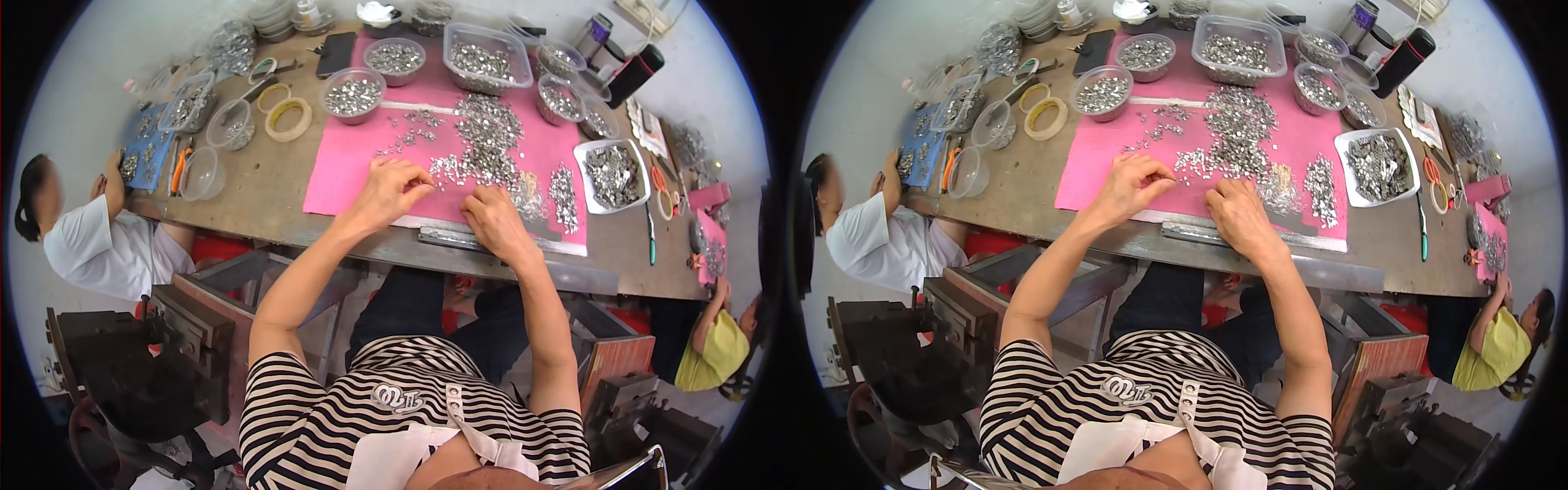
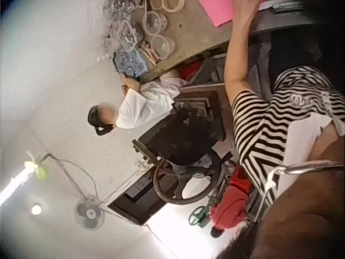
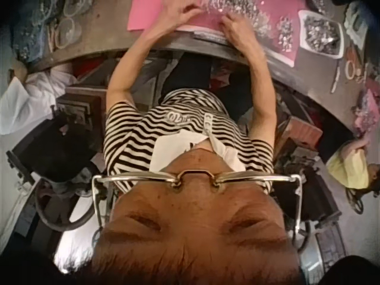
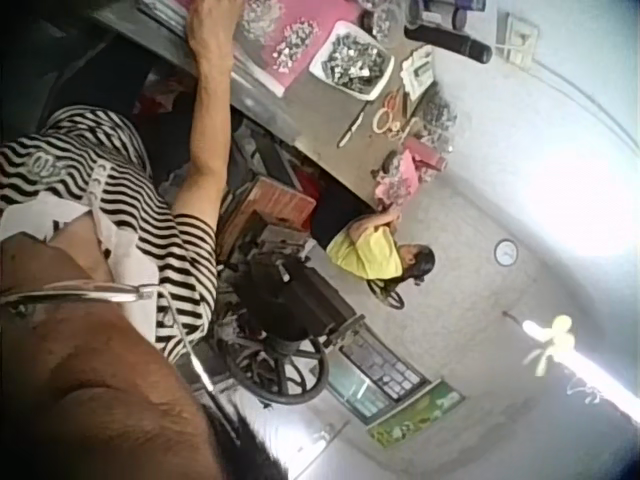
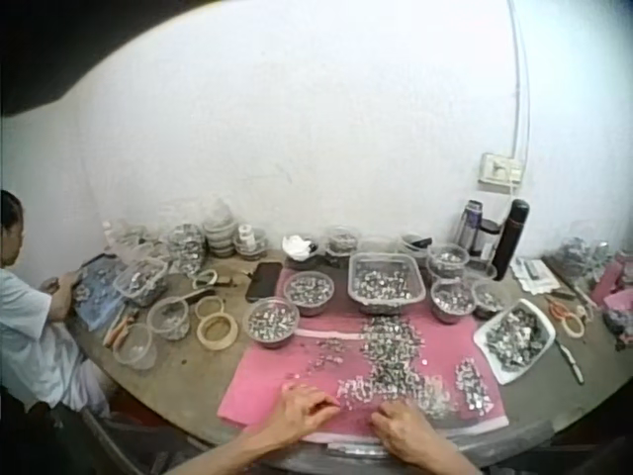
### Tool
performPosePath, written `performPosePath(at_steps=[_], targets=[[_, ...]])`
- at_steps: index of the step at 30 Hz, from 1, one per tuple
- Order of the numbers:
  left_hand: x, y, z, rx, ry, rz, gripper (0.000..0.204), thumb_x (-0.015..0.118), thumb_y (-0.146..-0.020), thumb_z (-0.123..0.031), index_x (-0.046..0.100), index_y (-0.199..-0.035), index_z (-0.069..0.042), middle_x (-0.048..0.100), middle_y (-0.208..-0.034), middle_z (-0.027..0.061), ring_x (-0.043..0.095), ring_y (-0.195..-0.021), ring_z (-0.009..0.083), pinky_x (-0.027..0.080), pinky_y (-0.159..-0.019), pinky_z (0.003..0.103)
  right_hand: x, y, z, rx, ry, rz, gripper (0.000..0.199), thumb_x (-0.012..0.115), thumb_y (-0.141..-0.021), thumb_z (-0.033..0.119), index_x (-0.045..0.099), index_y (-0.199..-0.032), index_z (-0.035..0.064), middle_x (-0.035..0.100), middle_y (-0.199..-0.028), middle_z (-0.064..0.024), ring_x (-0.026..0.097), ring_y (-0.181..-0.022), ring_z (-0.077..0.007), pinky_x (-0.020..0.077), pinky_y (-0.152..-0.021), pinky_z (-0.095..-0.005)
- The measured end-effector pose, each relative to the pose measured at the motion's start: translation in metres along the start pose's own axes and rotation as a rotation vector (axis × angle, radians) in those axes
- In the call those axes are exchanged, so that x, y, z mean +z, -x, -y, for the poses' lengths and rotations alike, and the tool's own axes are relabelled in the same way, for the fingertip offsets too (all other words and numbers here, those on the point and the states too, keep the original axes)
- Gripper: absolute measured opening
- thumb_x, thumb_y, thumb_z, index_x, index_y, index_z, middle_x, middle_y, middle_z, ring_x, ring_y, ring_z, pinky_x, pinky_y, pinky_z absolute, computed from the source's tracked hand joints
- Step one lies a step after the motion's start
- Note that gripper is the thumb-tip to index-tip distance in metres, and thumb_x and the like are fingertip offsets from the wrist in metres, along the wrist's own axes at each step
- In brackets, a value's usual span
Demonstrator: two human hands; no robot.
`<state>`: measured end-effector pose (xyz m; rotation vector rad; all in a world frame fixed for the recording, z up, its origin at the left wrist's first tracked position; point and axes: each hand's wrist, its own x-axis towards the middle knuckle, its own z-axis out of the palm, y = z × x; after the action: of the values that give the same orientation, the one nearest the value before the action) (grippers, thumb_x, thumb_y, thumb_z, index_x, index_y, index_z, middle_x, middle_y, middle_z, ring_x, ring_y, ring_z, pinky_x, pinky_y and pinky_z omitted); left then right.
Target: The person sits at a workbench and repeatedly picks up small silver metal pieces, places them into a metal press tool, and presses down to shape or join them. They then place the finished pieces onto a pink mat. Two other workers are visible in the background performing similar tasks.
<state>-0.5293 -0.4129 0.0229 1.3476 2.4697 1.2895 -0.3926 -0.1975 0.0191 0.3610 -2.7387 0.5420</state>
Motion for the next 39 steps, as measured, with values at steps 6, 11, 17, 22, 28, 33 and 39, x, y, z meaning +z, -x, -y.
performPosePath(at_steps=[6,11,17,22,28,33,39], targets=[[0.03,-0.009,0.003,0.074,-0.212,-0.017,0.015,0.079,-0.086,-0.023,0.074,-0.094,-0.012,0.065,-0.082,0.0016,0.06,-0.085,0.0217,0.035,-0.092,0.043,0.002,0.002,-0.008,0.062,-0.084,-0.027,0.009,0.068,-0.086,0.005,0.061,-0.089,0.0009,0.059,-0.085,-0.0154,0.062,-0.085,-0.0358,0.0468,-0.081,-0.0472],[0.034,-0.008,0.01,0.134,-0.304,-0.066,0.012,0.077,-0.087,-0.021,0.072,-0.09,-0.01,0.065,-0.086,0.0034,0.06,-0.089,0.0247,0.036,-0.093,0.045,-0.013,0.015,0.01,0.194,-0.413,-0.148,0.009,0.07,-0.084,-0.001,0.063,-0.091,-0.0017,0.068,-0.084,-0.0169,0.068,-0.067,-0.0333,0.054,-0.063,-0.042],[0.04,-0.01,0.013,0.291,-0.471,-0.169,0.012,0.076,-0.089,-0.019,0.069,-0.09,-0.01,0.066,-0.085,0.0032,0.062,-0.092,0.0238,0.036,-0.093,0.045,-0.016,0.027,0.03,0.206,-0.382,-0.205,0.01,0.07,-0.085,0.0,0.063,-0.092,-0.001,0.068,-0.085,-0.0143,0.069,-0.078,-0.0307,0.0526,-0.07,-0.0382],[0.014,-0.024,0.009,0.076,-0.233,0.191,0.01,0.074,-0.091,-0.019,0.068,-0.093,-0.011,0.068,-0.086,0.0035,0.063,-0.093,0.0244,0.036,-0.093,0.047,-0.015,0.027,0.04,0.267,-0.404,-0.248,0.008,0.069,-0.086,-0.002,0.063,-0.092,-0.0004,0.065,-0.086,-0.0132,0.066,-0.08,-0.0308,0.0509,-0.074,-0.039],[0.023,-0.022,0.025,0.287,-0.326,0.049,0.013,0.075,-0.09,-0.021,0.068,-0.093,-0.011,0.069,-0.083,0.0031,0.063,-0.089,0.0247,0.035,-0.09,0.045,-0.004,0.028,0.046,0.269,-0.404,-0.267,0.011,0.068,-0.086,-0.004,0.062,-0.095,0.0001,0.065,-0.09,-0.0136,0.064,-0.081,-0.0323,0.0494,-0.074,-0.0413],[0.022,-0.019,0.017,0.267,-0.289,0.048,0.015,0.076,-0.089,-0.022,0.068,-0.091,-0.009,0.068,-0.084,0.0045,0.063,-0.086,0.0248,0.036,-0.092,0.046,0.01,0.029,0.055,0.146,-0.288,-0.282,0.017,0.07,-0.084,-0.004,0.062,-0.097,0.0028,0.067,-0.096,-0.0095,0.062,-0.09,-0.0294,0.0443,-0.081,-0.0402],[0.019,-0.022,0.021,0.16,-0.257,0.141,0.012,0.074,-0.09,-0.019,0.068,-0.092,-0.008,0.066,-0.087,0.006,0.062,-0.088,0.0241,0.036,-0.098,0.048,0.022,0.034,0.061,0.214,-0.219,-0.265,0.015,0.071,-0.086,-0.001,0.063,-0.097,0.0038,0.069,-0.098,-0.0096,0.062,-0.091,-0.0287,0.0426,-0.085,-0.0388]])
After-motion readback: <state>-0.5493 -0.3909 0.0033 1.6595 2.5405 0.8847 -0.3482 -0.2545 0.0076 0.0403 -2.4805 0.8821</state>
